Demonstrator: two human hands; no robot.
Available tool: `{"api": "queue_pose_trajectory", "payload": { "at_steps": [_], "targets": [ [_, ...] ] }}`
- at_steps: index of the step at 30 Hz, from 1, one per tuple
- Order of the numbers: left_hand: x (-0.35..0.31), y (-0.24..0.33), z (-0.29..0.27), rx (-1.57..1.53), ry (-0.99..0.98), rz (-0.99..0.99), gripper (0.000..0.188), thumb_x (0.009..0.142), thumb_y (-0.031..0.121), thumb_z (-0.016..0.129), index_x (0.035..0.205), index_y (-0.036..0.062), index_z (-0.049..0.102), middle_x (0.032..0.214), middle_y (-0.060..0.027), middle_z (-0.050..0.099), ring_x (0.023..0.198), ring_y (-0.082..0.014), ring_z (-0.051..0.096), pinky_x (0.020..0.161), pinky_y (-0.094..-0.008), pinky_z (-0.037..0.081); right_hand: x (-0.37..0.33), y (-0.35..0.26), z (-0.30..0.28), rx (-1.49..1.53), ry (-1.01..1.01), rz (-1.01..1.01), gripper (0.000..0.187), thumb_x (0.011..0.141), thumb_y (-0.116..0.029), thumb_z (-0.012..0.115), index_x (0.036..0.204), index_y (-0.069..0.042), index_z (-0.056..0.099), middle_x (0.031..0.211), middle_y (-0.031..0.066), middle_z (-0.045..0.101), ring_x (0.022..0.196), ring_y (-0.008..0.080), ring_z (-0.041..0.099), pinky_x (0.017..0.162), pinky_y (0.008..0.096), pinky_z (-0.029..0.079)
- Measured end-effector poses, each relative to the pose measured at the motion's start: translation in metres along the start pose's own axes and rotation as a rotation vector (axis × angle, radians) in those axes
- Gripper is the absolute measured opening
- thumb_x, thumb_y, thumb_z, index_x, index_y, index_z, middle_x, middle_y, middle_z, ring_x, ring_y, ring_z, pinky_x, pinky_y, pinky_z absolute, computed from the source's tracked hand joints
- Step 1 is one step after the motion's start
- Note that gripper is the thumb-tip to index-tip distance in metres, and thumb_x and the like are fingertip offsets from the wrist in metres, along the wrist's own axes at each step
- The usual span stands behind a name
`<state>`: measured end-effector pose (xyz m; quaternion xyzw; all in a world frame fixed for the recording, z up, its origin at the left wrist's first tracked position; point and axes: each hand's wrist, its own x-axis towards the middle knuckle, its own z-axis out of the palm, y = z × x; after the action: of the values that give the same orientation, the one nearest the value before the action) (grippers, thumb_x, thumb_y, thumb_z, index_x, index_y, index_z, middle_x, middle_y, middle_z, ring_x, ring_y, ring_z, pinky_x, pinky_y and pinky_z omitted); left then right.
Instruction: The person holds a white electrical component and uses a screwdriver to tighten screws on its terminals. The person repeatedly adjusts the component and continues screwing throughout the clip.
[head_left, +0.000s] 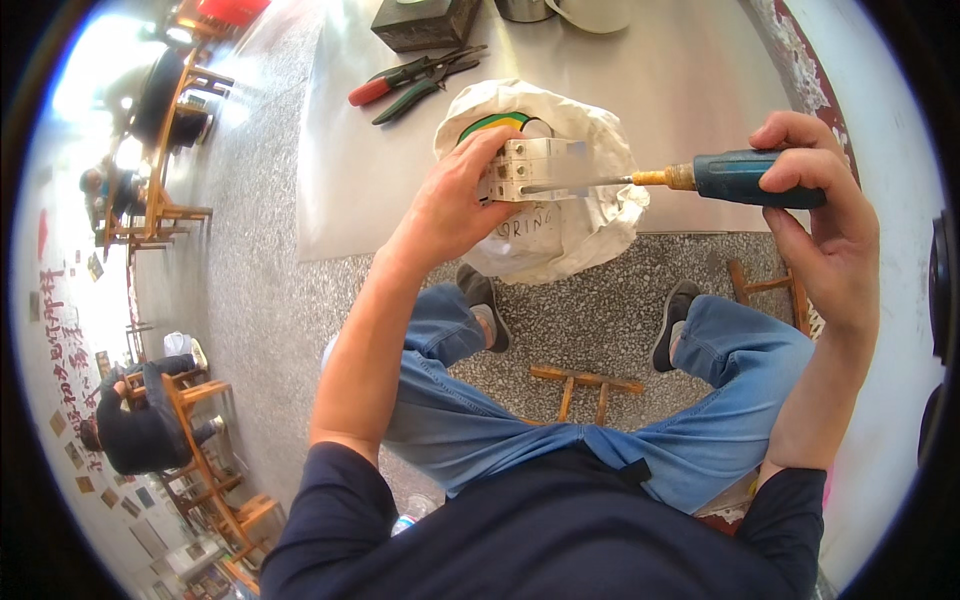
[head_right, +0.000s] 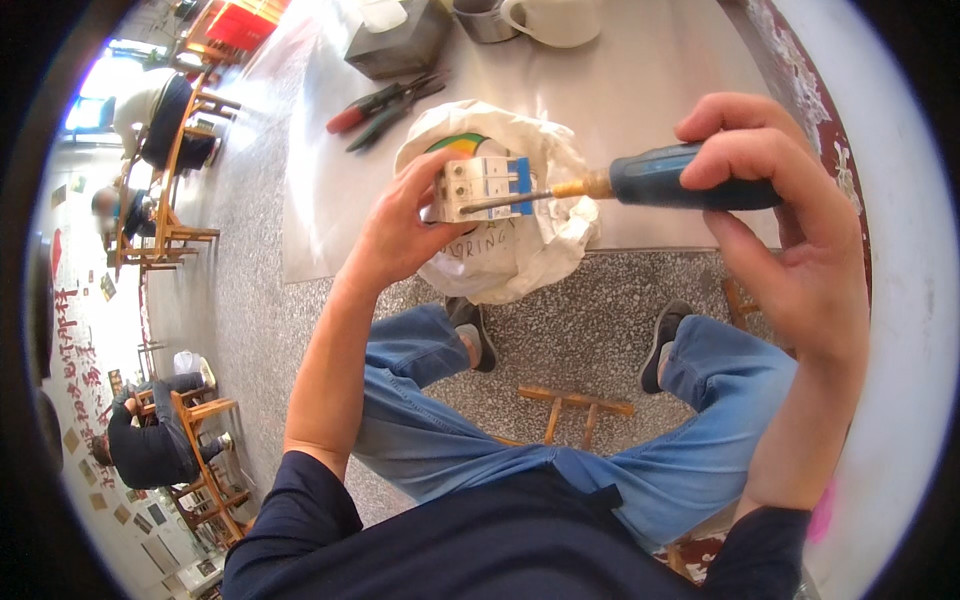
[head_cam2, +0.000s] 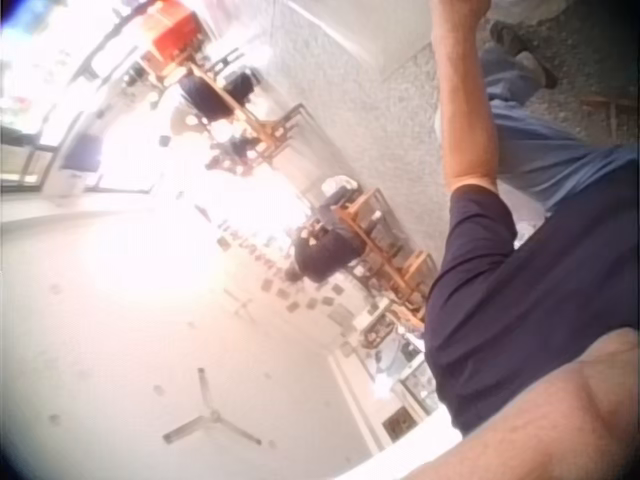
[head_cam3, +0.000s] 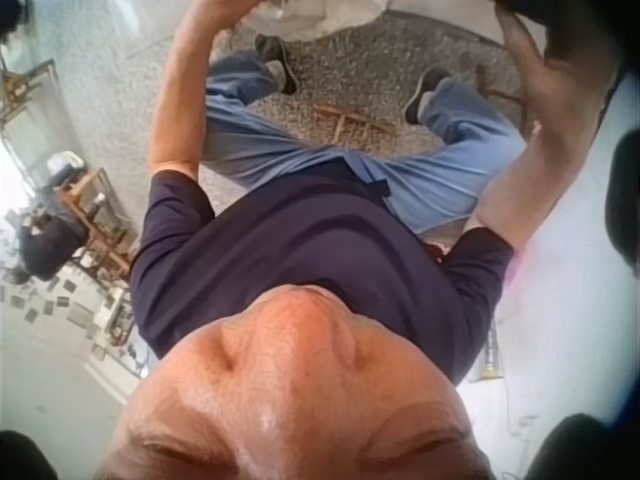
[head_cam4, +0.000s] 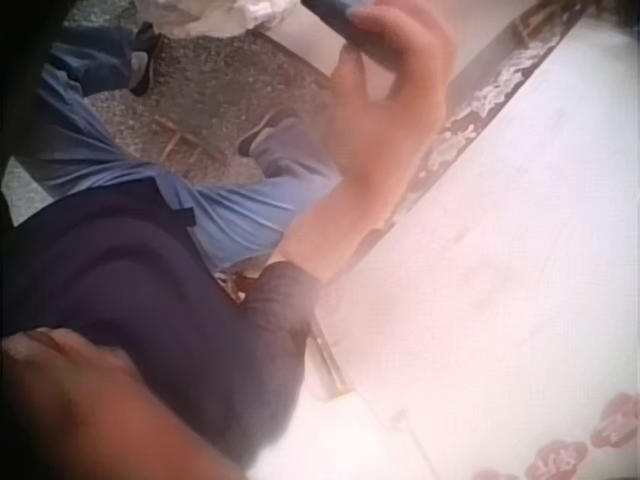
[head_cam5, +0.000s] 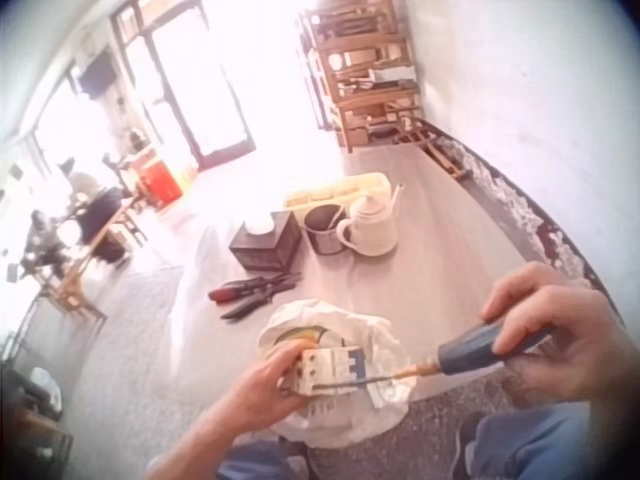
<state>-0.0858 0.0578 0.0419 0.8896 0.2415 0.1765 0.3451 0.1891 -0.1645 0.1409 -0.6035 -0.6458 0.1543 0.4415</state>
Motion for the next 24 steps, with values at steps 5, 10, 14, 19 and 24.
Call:
{"api": "queue_pose_trajectory", "payload": {
  "at_steps": [5,10,14,19,24],
  "targets": [
    [0.0,0.0,-0.001,0.026,0.006,0.034,0.072,0.076,0.0,0.085,0.142,0.0076,0.054,0.137,-0.0116,0.061,0.129,-0.0277,0.058,0.106,-0.0415,0.055,-0.001,-0.004,-0.005,-0.092,-0.05,-0.063,0.041,0.076,0.02,0.059,0.107,-0.006,0.064,0.128,0.0119,0.058,0.118,0.0218,0.06,0.101,0.0314,0.047],
    [-0.001,0.003,-0.002,0.051,0.011,0.042,0.072,0.075,0.003,0.086,0.14,0.0076,0.056,0.139,-0.0122,0.061,0.126,-0.0299,0.06,0.103,-0.041,0.054,-0.003,-0.009,0.0,-0.044,-0.02,0.042,0.036,0.082,0.014,0.065,0.111,-0.006,0.065,0.127,0.0121,0.059,0.118,0.02,0.061,0.101,0.0311,0.048],
    [0.002,0.003,0.0,0.107,0.032,0.118,0.07,0.074,0.007,0.086,0.138,0.0085,0.057,0.137,-0.013,0.062,0.123,-0.0322,0.061,0.102,-0.0414,0.052,-0.004,-0.001,-0.001,0.012,0.098,0.305,0.023,0.096,-0.011,0.068,0.118,-0.005,0.065,0.115,0.0084,0.064,0.101,0.0126,0.064,0.081,0.0224,0.05],
    [0.004,0.008,0.007,0.029,0.055,0.093,0.066,0.073,0.007,0.086,0.134,0.0097,0.059,0.133,-0.0124,0.061,0.121,-0.0331,0.06,0.103,-0.0416,0.052,-0.005,0.035,-0.015,0.144,0.059,0.409,0.039,0.101,-0.033,0.067,0.126,-0.005,0.062,0.1,0.0042,0.064,0.076,0.0046,0.055,0.06,0.017,0.04],
    [0.009,0.006,0.013,-0.016,0.075,0.128,0.077,0.073,0.006,0.085,0.143,0.0132,0.054,0.132,-0.013,0.06,0.121,-0.0329,0.06,0.104,-0.0413,0.051,0.0,0.03,-0.009,0.203,0.178,0.528,0.042,0.1,-0.027,0.064,0.135,-0.005,0.058,0.098,0.0023,0.062,0.071,0.0017,0.049,0.058,0.0139,0.035]
  ]
}}
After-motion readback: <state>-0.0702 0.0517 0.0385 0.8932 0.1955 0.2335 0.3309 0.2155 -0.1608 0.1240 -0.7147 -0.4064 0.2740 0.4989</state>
